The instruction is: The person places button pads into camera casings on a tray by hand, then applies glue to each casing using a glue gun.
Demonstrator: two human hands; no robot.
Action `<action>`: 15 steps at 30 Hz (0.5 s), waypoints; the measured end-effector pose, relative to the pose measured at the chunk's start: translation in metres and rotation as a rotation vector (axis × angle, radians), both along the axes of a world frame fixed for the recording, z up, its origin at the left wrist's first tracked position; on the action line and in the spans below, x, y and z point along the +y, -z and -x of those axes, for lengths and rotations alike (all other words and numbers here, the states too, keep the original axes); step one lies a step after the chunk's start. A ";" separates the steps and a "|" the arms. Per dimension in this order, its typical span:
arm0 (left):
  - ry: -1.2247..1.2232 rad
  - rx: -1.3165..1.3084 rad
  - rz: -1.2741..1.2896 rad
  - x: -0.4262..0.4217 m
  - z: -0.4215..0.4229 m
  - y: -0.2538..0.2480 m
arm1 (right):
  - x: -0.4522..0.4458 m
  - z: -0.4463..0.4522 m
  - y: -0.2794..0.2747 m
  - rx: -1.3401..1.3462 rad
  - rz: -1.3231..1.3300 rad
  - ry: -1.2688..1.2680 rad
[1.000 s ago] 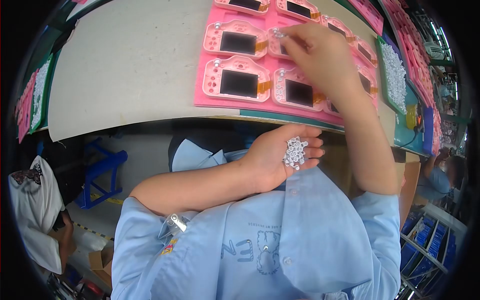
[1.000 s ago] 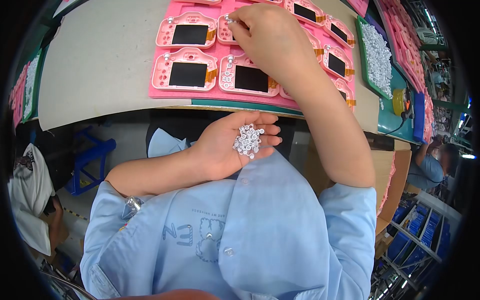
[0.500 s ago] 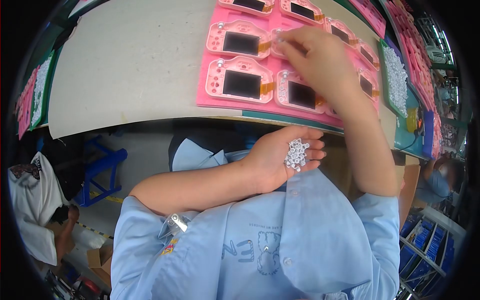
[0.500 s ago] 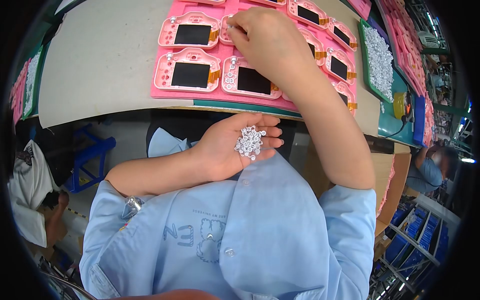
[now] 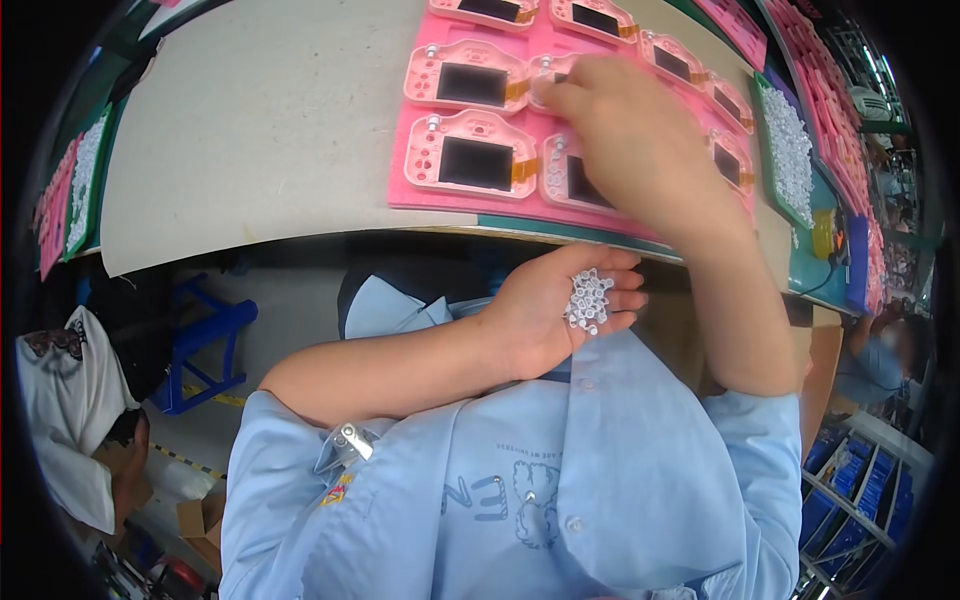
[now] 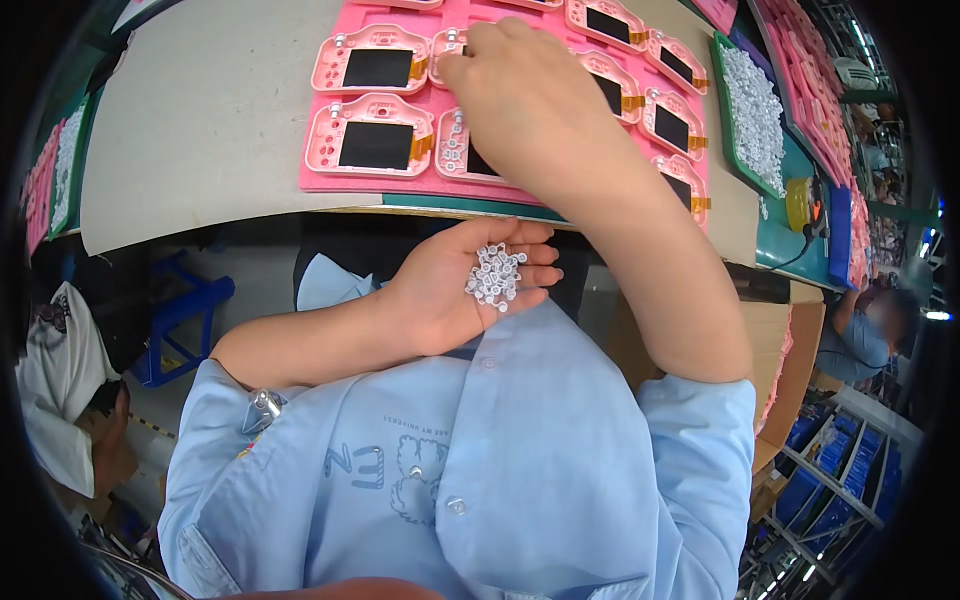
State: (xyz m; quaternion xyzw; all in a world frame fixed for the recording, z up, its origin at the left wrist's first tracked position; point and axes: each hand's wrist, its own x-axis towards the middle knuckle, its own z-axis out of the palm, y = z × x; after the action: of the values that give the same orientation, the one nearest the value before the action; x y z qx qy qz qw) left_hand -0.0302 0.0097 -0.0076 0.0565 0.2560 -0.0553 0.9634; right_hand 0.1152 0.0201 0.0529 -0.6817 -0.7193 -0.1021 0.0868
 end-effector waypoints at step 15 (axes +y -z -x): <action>-0.043 -0.052 0.023 -0.005 -0.002 0.002 | -0.087 -0.001 -0.012 0.597 -0.141 -0.012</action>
State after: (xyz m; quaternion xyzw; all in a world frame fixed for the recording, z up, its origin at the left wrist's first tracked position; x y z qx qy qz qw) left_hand -0.0284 0.0048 -0.0092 0.0416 0.2314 -0.0362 0.9713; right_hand 0.1159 -0.0670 0.0644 -0.6694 -0.6572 0.0535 0.3421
